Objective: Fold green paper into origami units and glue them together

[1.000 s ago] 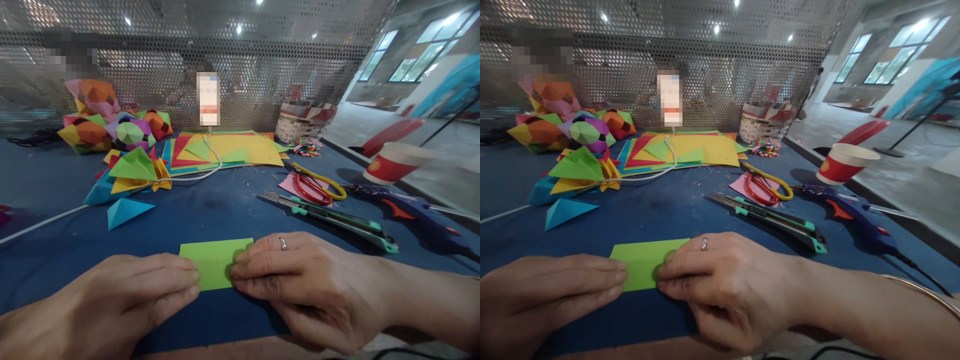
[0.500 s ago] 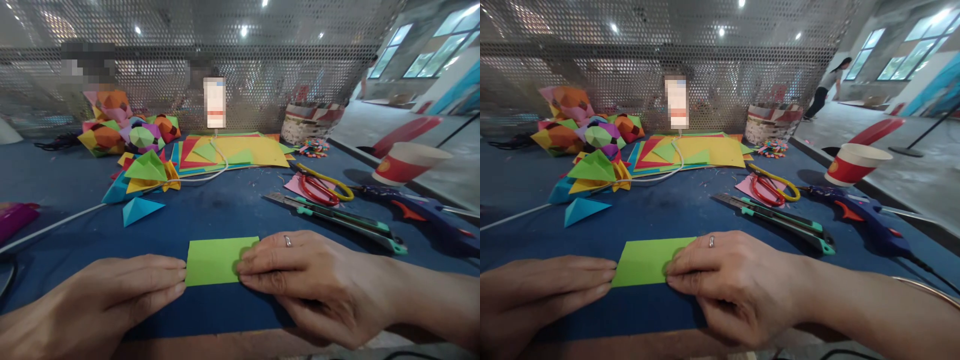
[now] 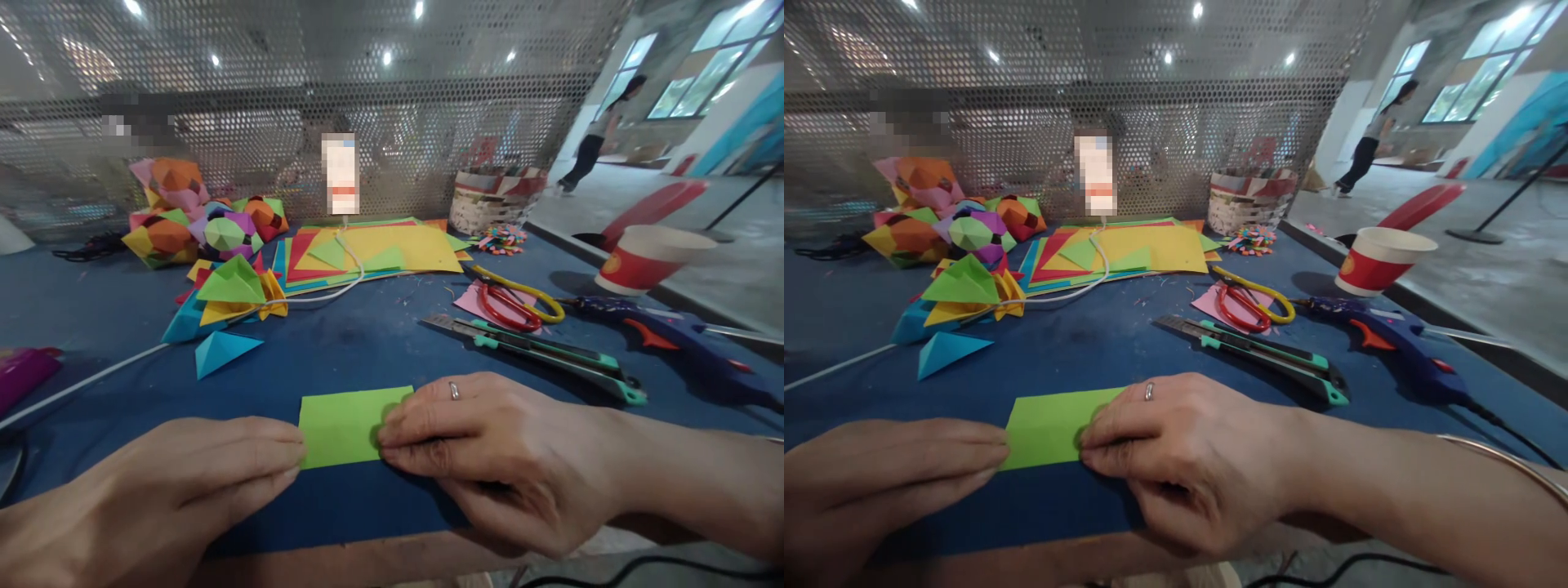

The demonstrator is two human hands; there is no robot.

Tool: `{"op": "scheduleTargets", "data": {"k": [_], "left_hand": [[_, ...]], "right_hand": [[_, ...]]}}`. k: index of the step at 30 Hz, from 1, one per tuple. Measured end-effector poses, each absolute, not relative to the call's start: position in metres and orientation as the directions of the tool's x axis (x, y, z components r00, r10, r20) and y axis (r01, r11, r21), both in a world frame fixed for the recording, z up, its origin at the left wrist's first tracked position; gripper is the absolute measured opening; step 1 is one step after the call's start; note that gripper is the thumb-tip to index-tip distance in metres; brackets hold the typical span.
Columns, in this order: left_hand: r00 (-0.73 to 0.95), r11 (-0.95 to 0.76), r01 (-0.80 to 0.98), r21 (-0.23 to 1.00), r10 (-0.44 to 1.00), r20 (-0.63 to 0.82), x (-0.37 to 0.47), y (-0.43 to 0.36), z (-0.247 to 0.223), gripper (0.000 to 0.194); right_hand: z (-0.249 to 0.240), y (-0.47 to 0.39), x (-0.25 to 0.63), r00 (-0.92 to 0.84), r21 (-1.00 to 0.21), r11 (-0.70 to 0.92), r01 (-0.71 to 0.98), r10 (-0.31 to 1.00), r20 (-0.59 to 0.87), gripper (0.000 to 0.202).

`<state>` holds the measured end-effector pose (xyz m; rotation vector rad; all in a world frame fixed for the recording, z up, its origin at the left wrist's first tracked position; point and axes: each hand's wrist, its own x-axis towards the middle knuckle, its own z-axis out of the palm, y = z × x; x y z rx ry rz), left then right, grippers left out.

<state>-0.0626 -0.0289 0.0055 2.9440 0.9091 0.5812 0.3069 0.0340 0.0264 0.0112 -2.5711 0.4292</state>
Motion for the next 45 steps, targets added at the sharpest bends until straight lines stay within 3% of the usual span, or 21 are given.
{"op": "scheduleTargets", "data": {"k": [3, 7, 13, 19, 30, 40, 45], "left_hand": [[0.839, -0.881, 0.473, 0.008, 0.454, 0.3, -0.053, -0.026, 0.009, 0.06], [0.797, -0.871, 0.478, 0.117, 0.485, 0.359, -0.035, -0.02, 0.017, 0.057], [0.874, -0.932, 0.361, 0.046, 0.355, 0.333, -0.017, -0.009, 0.023, 0.036], [0.892, -0.94, 0.323, 0.106, 0.34, 0.299, -0.008, -0.004, 0.018, 0.046], [0.903, -0.951, 0.299, 0.085, 0.31, 0.297, 0.03, 0.002, 0.034, 0.03], [0.897, -0.956, 0.216, 0.199, 0.275, 0.345, 0.057, 0.012, 0.037, 0.034], [0.917, -0.963, 0.225, 0.149, 0.261, 0.303, 0.068, 0.013, 0.044, 0.035]], "right_hand": [[0.027, 0.035, 0.307, -0.866, -0.298, 0.95, -0.092, 0.071, 0.495, 0.037], [0.028, 0.035, 0.307, -0.869, -0.306, 0.947, -0.099, 0.068, 0.49, 0.036], [0.027, 0.034, 0.307, -0.881, -0.309, 0.948, -0.077, 0.081, 0.467, 0.038], [0.027, 0.035, 0.308, -0.884, -0.324, 0.943, -0.08, 0.083, 0.46, 0.04], [0.024, 0.038, 0.314, -0.853, -0.319, 0.947, -0.043, 0.132, 0.505, 0.028], [0.024, 0.044, 0.318, -0.859, -0.282, 0.959, 0.004, 0.147, 0.491, 0.021], [0.023, 0.044, 0.317, -0.844, -0.298, 0.955, -0.019, 0.144, 0.517, 0.023]]}}
